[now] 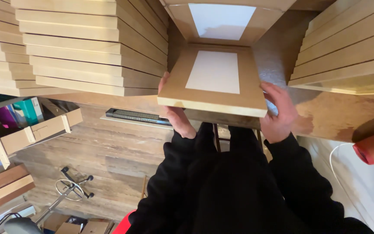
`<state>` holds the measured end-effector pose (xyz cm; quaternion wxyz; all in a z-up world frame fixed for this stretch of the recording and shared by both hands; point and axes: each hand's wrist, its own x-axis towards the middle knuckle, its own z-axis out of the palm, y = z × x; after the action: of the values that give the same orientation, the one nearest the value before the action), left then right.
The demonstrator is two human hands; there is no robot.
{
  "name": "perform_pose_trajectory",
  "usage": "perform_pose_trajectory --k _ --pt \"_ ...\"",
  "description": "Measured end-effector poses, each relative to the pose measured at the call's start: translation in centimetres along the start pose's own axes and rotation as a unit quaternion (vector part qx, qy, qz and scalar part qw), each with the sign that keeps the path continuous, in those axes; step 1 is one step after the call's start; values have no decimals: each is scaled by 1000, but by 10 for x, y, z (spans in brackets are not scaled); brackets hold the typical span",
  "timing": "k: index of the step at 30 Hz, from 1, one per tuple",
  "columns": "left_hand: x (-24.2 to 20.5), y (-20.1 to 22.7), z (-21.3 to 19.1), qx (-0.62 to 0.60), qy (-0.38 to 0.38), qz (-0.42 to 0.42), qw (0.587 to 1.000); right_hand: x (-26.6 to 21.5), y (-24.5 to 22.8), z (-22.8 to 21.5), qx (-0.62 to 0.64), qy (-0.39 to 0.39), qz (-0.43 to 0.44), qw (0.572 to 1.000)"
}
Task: Sorting and organizing multiple stacks of framed artwork on a workbench.
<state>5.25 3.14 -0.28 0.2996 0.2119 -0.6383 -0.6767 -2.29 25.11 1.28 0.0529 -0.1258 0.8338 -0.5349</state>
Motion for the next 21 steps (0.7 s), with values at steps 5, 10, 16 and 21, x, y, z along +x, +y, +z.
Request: perform_pose_trajectory --k 5,10,16,21 --pt "-3 12 -6 37 -12 -8 999 -9 6 4 -3 -5 -6 1000" --pt "7 40 -8 105 -46 -39 993 -21 13 12 80 -2 20 997" --pt "9 36 -15 59 -53 -76 994 -44 11 80 -66 -103 1 992" --pt "0 25 -15 30 -56 -41 997 -86 54 207 -184 -230 -155 943"
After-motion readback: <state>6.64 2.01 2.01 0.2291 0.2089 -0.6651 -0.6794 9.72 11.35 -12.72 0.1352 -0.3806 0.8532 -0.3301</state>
